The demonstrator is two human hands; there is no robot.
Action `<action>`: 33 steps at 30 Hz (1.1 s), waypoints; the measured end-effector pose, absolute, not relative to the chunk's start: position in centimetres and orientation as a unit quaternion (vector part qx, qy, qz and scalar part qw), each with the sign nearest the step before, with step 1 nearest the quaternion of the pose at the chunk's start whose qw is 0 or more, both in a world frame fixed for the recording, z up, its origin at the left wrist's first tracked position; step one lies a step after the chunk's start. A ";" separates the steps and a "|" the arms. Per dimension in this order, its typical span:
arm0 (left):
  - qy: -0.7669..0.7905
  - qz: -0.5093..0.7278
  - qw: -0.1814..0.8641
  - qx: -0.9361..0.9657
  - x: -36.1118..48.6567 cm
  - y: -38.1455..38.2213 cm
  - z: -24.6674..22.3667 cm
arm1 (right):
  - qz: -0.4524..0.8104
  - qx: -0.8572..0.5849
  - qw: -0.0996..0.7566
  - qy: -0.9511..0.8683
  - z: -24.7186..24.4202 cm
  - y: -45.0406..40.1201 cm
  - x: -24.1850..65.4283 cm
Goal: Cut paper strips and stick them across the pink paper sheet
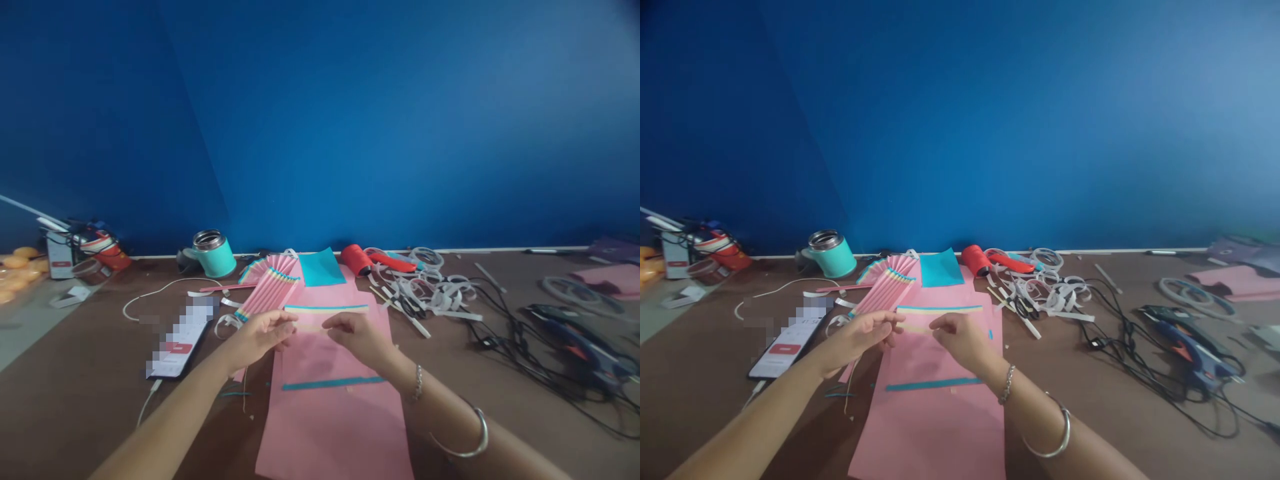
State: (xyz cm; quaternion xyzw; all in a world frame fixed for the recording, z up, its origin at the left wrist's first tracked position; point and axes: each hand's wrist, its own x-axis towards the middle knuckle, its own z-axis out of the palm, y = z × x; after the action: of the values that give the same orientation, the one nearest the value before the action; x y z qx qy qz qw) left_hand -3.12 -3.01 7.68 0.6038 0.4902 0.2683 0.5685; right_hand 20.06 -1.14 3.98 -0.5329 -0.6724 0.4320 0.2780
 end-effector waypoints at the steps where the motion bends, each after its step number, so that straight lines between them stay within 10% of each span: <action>1: 0.502 0.266 0.565 0.598 -3.2 -3.1 7.3 | 0.430 -0.540 0.272 -0.670 3.9 -1.4 19.8; 33: 0.573 0.126 0.537 0.606 -4.0 -5.0 3.5 | 0.462 -0.501 0.184 -0.708 2.9 -4.3 19.5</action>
State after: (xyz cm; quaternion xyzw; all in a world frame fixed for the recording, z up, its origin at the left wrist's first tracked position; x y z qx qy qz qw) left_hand -4.03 -5.02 3.50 0.6062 0.5726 0.1260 0.5374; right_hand 19.50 -4.30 2.88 -0.5014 -0.7079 0.4621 0.1843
